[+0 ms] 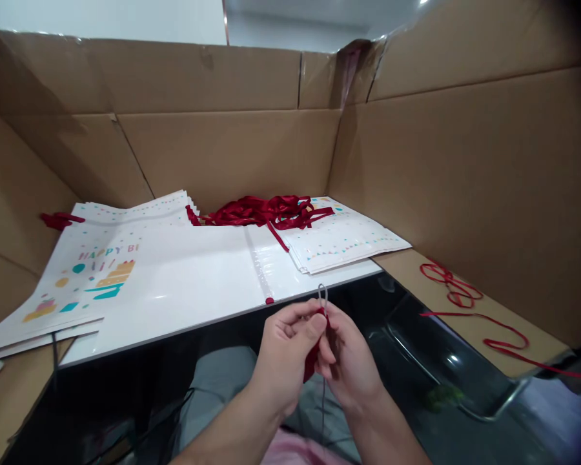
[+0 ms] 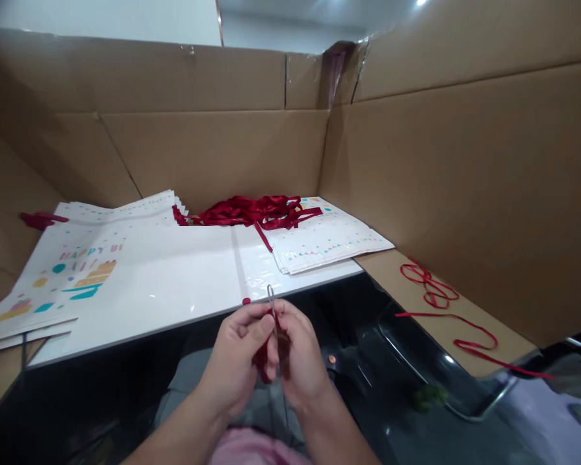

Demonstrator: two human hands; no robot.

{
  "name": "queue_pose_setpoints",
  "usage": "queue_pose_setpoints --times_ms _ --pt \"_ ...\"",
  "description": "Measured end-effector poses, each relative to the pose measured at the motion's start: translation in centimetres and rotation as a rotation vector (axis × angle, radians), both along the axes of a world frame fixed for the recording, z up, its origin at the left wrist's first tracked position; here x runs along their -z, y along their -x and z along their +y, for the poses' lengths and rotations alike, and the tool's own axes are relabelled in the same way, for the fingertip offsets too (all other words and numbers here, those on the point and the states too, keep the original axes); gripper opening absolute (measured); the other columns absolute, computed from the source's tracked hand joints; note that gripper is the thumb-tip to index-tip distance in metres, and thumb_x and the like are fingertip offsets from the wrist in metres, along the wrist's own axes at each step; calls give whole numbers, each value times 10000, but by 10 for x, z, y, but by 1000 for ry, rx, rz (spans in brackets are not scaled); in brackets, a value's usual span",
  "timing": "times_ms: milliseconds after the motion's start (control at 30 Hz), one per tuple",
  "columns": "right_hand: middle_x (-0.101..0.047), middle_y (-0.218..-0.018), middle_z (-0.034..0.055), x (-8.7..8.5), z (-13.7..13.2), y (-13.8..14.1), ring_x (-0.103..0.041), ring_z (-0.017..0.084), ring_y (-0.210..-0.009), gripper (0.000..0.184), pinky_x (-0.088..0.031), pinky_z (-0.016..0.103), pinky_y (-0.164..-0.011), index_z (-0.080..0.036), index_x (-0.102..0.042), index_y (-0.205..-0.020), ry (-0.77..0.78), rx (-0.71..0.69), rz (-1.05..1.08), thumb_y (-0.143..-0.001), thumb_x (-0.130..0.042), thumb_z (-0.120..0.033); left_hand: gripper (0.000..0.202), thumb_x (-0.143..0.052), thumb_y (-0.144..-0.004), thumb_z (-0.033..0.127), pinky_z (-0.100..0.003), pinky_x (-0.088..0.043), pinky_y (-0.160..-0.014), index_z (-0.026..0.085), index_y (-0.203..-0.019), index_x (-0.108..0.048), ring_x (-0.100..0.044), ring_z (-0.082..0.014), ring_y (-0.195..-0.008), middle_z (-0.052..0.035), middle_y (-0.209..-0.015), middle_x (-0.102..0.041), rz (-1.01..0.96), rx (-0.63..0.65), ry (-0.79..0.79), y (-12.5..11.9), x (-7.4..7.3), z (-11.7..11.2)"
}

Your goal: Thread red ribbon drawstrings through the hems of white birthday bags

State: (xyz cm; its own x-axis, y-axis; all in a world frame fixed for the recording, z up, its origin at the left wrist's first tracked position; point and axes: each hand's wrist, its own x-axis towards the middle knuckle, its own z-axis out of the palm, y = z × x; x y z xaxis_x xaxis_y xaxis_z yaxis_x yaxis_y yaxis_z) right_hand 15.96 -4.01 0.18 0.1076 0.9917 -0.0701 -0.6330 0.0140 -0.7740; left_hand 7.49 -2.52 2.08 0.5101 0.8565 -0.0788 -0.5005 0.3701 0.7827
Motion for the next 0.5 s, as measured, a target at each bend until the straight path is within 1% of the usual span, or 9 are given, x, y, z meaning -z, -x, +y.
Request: queue_pose_setpoints --times_ms 67,100,167,200,233,267,333,400,500 --pt "-366 -404 -126 2 -4 -2 -255 44 -246 325 -206 127 -276 -212 -477 -853 -8 42 -54 -811 -663 -475 490 -826 -731 496 -160 -380 -379 103 -975 -665 -511 -87 -348 3 -458 -613 56 -34 -51 -2 1 -5" --pt "-421 -465 -119 2 -6 -4 -270 36 -266 320 -218 126 -284 -220 -481 -899 -22 107 -108 -824 -679 -460 497 -826 -723 515 -165 -400 -394 102 -952 -672 -525 -90 -360 -1 -460 -615 83 -60 -62 -3 1 -7" --pt "-559 -662 -60 2 -9 -13 -424 41 -381 269 -336 134 -351 -223 -532 -964 -80 297 -273 -854 -691 -410 512 -832 -695 549 -183 -445 -431 107 -907 -682 -537 -92 -382 0 -466 -614 134 -123 -72 -4 0 -10" --pt "-603 -771 -20 1 -11 -18 -518 59 -488 226 -420 150 -423 -218 -577 -990 -131 379 -380 -876 -676 -387 508 -830 -690 559 -193 -464 -448 111 -882 -688 -546 -95 -399 -3 -479 -620 158 -149 -79 -4 0 -12" --pt "-623 -856 15 0 -14 -23 -581 84 -603 199 -481 170 -506 -212 -625 -1011 -193 423 -495 -896 -657 -372 491 -825 -694 558 -202 -479 -466 115 -863 -695 -556 -100 -421 -10 -499 -630 183 -172 -95 -4 1 -13" --pt "-627 -907 39 -3 -17 -28 -611 107 -693 197 -515 189 -574 -207 -665 -1027 -253 421 -610 -910 -642 -364 462 -817 -708 546 -208 -489 -482 121 -848 -703 -569 -106 -451 -19 -527 -644 210 -192 -121 -5 2 -13" --pt "-616 -891 45 -10 -23 -37 -616 121 -714 206 -521 201 -593 -207 -712 -1050 -330 330 -804 -922 -633 -348 384 -774 -768 507 -225 -504 -520 132 -831 -720 -588 -122 -520 -42 -604 -675 266 -212 -204 -5 5 -15" --pt "-602 -828 34 -17 -29 -42 -599 111 -640 181 -493 191 -532 -196 -725 -1019 -322 258 -926 -921 -639 -322 306 -725 -824 448 -238 -500 -554 143 -801 -725 -581 -131 -566 -48 -647 -676 342 -209 -318 -4 9 -16" --pt "-619 -806 41 -23 -32 -45 -592 110 -617 177 -479 188 -520 -171 -717 -936 -278 312 -1044 -935 -620 -318 189 -719 -822 322 -235 -447 -571 156 -732 -716 -533 -124 -591 -34 -647 -647 501 -208 -482 2 18 -13"
